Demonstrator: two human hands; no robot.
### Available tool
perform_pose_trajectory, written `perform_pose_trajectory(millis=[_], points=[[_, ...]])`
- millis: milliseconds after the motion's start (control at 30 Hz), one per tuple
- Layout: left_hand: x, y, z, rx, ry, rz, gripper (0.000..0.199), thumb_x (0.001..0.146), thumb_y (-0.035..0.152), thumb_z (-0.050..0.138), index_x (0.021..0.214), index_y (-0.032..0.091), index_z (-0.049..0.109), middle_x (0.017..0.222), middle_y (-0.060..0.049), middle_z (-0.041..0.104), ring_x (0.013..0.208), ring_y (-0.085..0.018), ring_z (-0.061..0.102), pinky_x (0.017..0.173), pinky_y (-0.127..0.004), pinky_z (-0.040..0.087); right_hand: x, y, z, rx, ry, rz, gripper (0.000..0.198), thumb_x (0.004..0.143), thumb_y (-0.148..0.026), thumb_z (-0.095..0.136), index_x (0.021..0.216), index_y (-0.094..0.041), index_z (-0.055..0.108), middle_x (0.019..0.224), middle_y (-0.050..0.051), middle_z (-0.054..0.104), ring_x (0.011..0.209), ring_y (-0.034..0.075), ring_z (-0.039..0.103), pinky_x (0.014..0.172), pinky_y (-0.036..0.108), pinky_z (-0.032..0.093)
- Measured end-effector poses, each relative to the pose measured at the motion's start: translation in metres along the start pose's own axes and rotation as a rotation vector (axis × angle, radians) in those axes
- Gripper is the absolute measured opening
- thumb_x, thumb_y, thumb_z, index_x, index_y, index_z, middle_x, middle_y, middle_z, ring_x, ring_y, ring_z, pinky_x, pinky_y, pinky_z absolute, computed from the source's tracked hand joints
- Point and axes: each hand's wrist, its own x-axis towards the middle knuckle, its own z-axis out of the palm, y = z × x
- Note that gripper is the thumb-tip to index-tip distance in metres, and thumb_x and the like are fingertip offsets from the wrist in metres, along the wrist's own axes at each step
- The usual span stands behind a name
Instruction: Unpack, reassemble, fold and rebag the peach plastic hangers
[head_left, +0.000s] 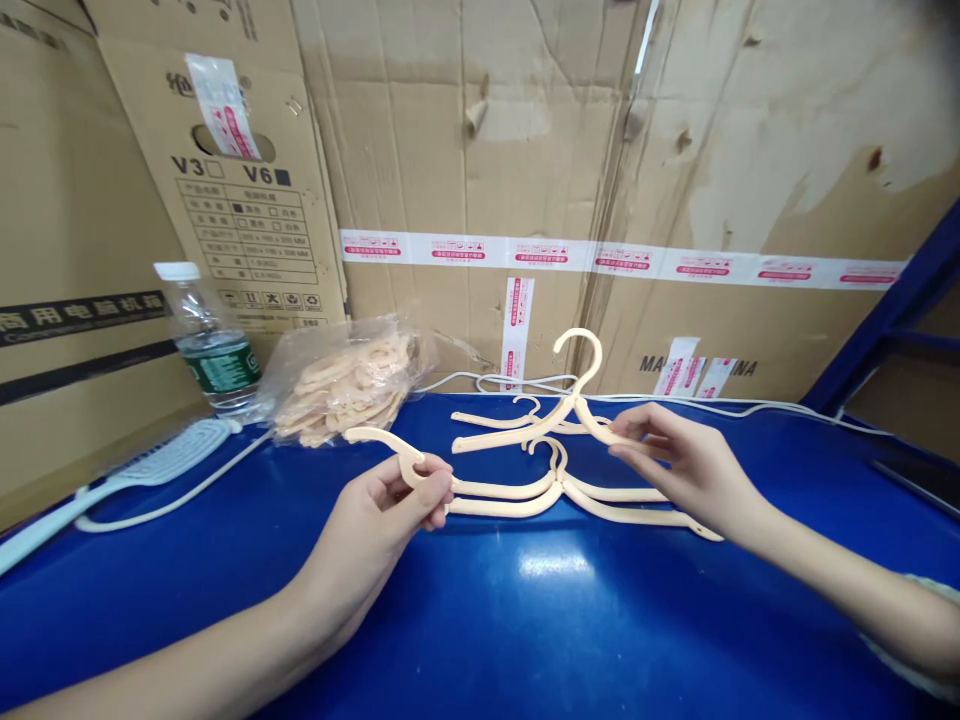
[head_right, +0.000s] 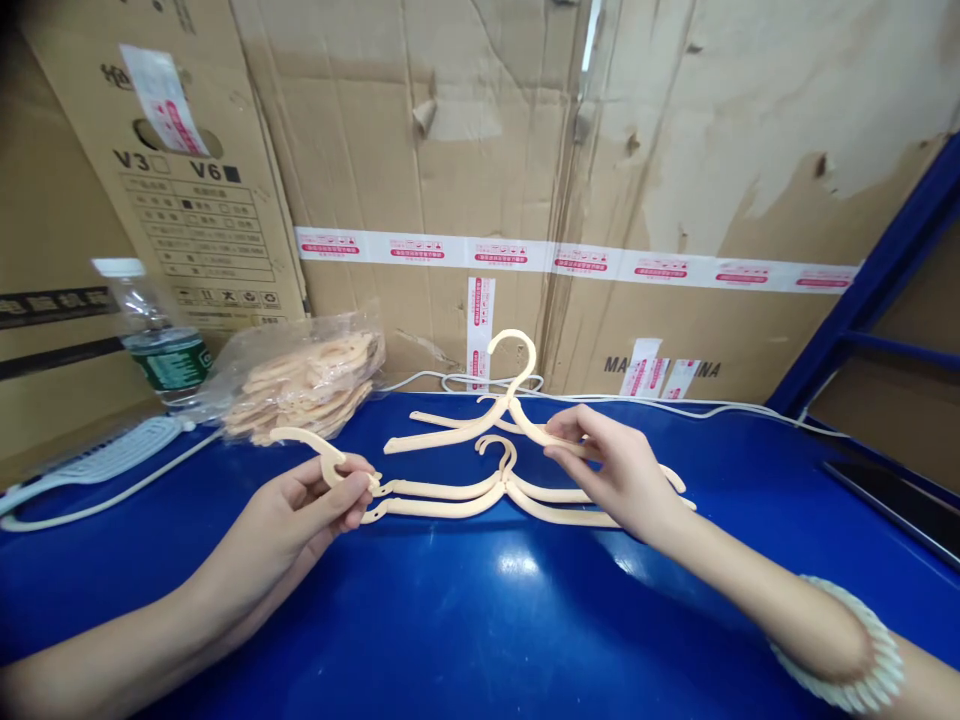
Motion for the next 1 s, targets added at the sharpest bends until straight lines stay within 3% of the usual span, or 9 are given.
perform_pose_trajectory(millis=[267,600,767,1000], points=[[0.0,-0.004,0.001,-0.049,0.019,0.003,0.032,0.068,0.041,0.086,0.074,0.016,0.067,0.066,0.001,0.057,0.065,-0.011,0.048,0.064,-0.022,0.041,-0.009,0.003,-0.001,-0.004,0.019,-0.1,0.019,0.093,-0.029,0.058,0.11,-0.024,0.063,0.105,0.009,0.069,0.092,0.022,0.068,0.076,0.032,0.059],[-0.003,-0.009,-0.004,-0.092,-0.022,-0.025,0.028,0.077,0.041,0.079,0.079,0.017,0.065,0.07,0.001,0.056,0.069,-0.013,0.046,0.069,-0.024,0.041,-0.014,-0.002,-0.002,-0.042,0.069,-0.181,0.013,0.092,-0.022,0.058,0.104,-0.024,0.063,0.095,0.007,0.068,0.084,0.019,0.068,0.071,0.029,0.059],[-0.003,-0.009,-0.004,-0.1,-0.069,-0.019,0.026,0.079,0.039,0.079,0.077,0.017,0.065,0.072,0.001,0.056,0.068,-0.011,0.047,0.067,-0.022,0.041,-0.013,-0.005,-0.003,-0.071,0.132,-0.29,0.017,0.09,-0.015,0.059,0.104,-0.024,0.062,0.091,0.005,0.068,0.08,0.017,0.067,0.066,0.026,0.055],[-0.005,-0.002,0.001,-0.156,-0.086,-0.09,0.024,0.075,0.035,0.082,0.074,0.017,0.067,0.099,-0.004,0.066,0.081,-0.016,0.061,0.066,-0.024,0.05,-0.014,-0.004,-0.004,-0.102,0.193,-0.4,0.019,0.088,-0.013,0.06,0.101,-0.026,0.064,0.085,0.004,0.071,0.084,0.021,0.069,0.072,0.033,0.054]])
